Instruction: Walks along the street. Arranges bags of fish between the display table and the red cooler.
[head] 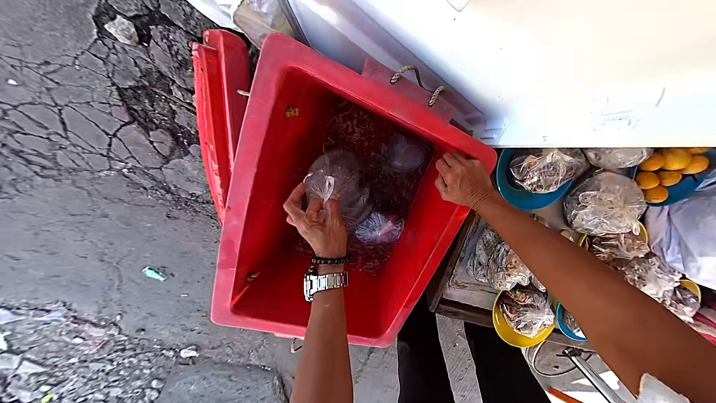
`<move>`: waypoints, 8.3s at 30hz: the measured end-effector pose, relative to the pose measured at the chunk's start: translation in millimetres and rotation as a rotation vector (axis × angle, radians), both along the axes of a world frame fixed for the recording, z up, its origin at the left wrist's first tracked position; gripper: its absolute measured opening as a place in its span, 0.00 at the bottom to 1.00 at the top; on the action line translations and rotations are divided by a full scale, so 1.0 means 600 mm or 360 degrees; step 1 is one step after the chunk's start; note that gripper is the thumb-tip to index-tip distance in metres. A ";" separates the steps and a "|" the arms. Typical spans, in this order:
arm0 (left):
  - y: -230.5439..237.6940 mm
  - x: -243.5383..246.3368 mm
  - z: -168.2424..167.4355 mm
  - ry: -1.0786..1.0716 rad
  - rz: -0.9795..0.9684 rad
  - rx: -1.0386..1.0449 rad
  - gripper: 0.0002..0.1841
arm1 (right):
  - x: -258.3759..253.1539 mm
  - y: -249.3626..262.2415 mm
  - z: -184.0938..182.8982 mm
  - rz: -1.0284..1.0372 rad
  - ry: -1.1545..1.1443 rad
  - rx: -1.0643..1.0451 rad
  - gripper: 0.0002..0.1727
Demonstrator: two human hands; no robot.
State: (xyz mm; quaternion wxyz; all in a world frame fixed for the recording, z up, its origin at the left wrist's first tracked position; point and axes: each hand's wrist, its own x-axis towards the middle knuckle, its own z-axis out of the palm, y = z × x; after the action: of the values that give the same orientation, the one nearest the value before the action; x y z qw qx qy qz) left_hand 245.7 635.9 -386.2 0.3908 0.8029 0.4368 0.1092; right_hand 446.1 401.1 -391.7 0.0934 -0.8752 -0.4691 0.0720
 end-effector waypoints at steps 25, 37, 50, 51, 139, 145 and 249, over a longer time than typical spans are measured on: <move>-0.195 -0.187 0.285 -0.0075 0.1409 -0.1631 0.11 | -0.419 -0.123 0.180 -0.1017 0.2344 0.0440 0.26; -0.250 -0.193 0.271 -0.0089 0.1417 -0.1518 0.10 | -0.378 -0.078 0.185 -0.1126 0.2615 0.0516 0.49; -0.376 -0.201 0.260 0.0018 0.1161 -0.1494 0.11 | -0.385 -0.161 0.150 -0.1440 0.2533 0.0548 0.35; -0.384 -0.200 0.257 0.0008 0.1105 -0.1448 0.10 | -0.383 -0.167 0.146 -0.1459 0.2578 0.0578 0.34; -0.490 -0.205 0.283 -0.0615 0.0208 -0.1386 0.19 | -0.303 -0.153 0.124 -0.1571 0.3444 0.0938 0.07; -0.496 -0.211 0.283 -0.0612 0.0171 -0.1399 0.21 | -0.309 -0.153 0.119 -0.1533 0.3504 0.0944 0.08; -0.398 -0.170 0.339 -0.0882 -0.0099 -0.1647 0.24 | -0.311 -0.051 0.205 -0.1669 0.3659 0.1034 0.09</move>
State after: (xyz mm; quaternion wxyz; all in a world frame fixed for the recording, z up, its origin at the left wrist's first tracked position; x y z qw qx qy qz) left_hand 144.0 396.9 -182.7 0.8344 0.4617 0.2912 0.0761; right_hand 259.5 370.7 -268.9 0.6615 -0.3286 0.2781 0.6141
